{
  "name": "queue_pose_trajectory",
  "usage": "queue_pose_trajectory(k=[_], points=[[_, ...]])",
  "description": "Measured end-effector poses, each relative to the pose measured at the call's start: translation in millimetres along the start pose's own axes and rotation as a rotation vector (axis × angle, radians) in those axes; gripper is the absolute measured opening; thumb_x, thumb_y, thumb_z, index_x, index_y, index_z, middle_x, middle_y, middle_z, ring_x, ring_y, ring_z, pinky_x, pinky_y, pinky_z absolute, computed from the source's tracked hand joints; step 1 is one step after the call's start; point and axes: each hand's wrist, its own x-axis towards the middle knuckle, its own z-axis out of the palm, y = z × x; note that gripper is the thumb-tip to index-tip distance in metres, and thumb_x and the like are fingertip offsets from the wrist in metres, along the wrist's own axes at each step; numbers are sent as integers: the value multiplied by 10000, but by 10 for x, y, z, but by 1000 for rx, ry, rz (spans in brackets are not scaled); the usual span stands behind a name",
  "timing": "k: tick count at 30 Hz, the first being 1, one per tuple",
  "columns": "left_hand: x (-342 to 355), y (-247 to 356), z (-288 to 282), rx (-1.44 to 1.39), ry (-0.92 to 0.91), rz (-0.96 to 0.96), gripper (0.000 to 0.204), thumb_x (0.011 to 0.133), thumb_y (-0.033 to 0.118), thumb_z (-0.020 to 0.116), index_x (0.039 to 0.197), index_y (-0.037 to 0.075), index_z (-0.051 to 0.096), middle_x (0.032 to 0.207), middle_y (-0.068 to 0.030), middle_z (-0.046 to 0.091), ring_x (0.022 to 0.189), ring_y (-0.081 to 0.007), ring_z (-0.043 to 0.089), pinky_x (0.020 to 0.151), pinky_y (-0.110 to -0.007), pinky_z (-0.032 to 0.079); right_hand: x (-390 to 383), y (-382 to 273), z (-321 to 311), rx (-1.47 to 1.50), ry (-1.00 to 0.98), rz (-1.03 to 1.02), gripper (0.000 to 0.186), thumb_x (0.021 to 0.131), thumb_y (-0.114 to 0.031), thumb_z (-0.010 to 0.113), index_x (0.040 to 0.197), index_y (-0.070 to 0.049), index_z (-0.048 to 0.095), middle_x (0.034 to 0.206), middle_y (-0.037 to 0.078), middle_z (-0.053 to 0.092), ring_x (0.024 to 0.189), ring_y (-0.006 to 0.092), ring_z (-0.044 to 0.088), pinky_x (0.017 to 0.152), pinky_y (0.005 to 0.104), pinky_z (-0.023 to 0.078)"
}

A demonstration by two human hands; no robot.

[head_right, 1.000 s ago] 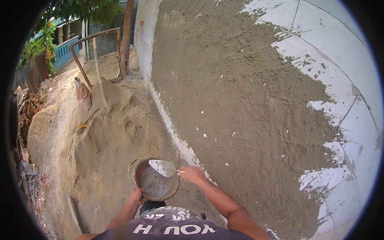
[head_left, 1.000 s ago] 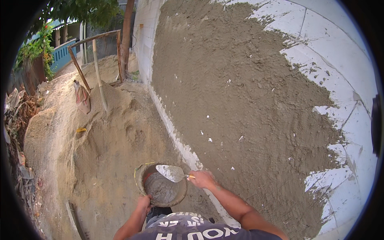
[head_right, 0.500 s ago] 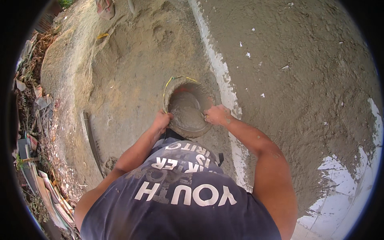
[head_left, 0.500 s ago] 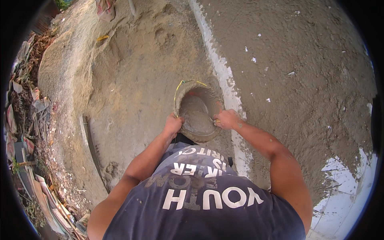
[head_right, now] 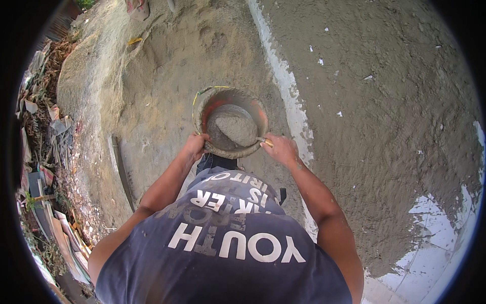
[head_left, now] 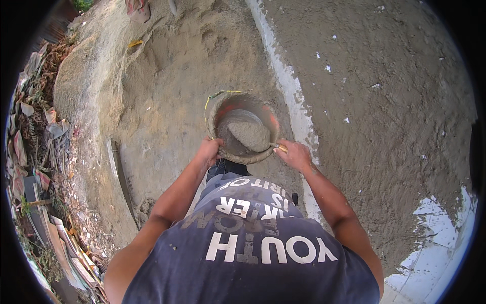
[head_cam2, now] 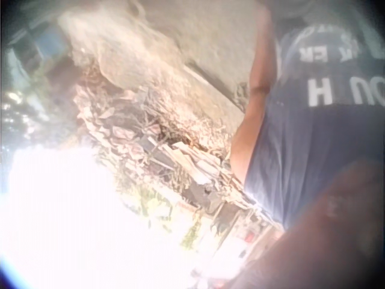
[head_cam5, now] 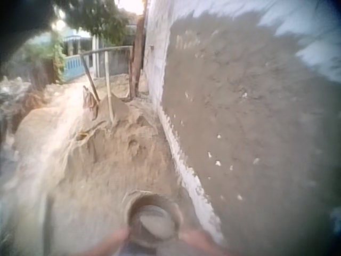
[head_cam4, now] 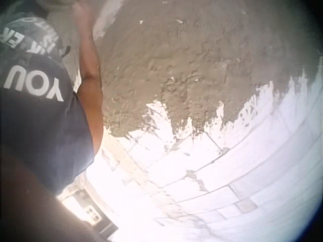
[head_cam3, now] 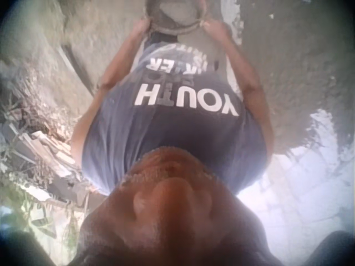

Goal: The person applies wet plaster to a white block wall using a trowel, scooping material from a bucket and smoothing it across the surface.

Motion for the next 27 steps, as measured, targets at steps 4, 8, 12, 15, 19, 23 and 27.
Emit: queue_pose_trajectory(k=[4, 8, 12, 15, 19, 23, 27], points=[[39, 41, -126, -2, -28, -13, 393, 837, -56, 507, 1230, -54, 494, 1071, -205, 637, 847, -330, 702, 678, -480, 634, 167, -71, -223, 31, -29, -80, 429, 857, -493, 635, 1150, -181, 666, 981, 160, 707, 934, 375, 667, 791, 482, 515], [85, 172, 182, -9, -50, -37, 472, 842, -51, 487, 1311, -76, 447, 1131, -241, 622, 966, -393, 676, 744, -500, 622, 385, -3, -988, 249, -105, -191, 453, 780, -403, 699, 1140, -134, 642, 979, 163, 694, 896, 341, 675, 781, 426, 521], [200, 242, -16, -17, 96, -15, 514, 817, -83, 484, 1320, 5, 437, 1107, -213, 615, 879, -377, 680, 625, -512, 625, 807, -593, -2529, 173, 73, -435, 402, 811, -317, 685, 1159, -125, 622, 926, 131, 692, 832, 282, 678, 737, 398, 523], [670, -12, -539, -117, 63, 50, 575, 808, -44, 550, 1343, 20, 351, 1189, -251, 568, 898, -409, 658, 633, -583, 580, 977, -1177, -4104, 67, 185, -573, 392, 849, -315, 667, 1172, -97, 623, 865, 115, 702, 749, 215, 680, 687, 374, 539], [873, 120, -629, -120, 213, 11, 507, 814, -35, 561, 1300, 4, 420, 1108, -238, 610, 876, -394, 663, 646, -551, 580, 1273, -1320, -5958, 77, 362, -475, 382, 900, -310, 636, 1157, -28, 615, 867, 88, 659, 709, 141, 633, 609, 308, 537], [745, 296, -280, -10, 196, -57, 467, 824, -23, 558, 1278, -14, 448, 1076, -232, 624, 864, -380, 667, 649, -528, 581, 1380, -668, -7937, 346, 728, -167, 322, 989, -283, 541, 1137, 3, 557, 813, 46, 579, 563, 81, 504, 475, 221, 493], [542, 264, -326, 28, 257, -37, 430, 834, -11, 554, 1256, -32, 477, 1044, -225, 639, 852, -367, 671, 652, -506, 582, 688, -480, -8292, 983, 1486, -939, 274, 1003, -282, 550, 1127, -42, 510, 854, 70, 569, 623, 123, 538, 499, 256, 494]])
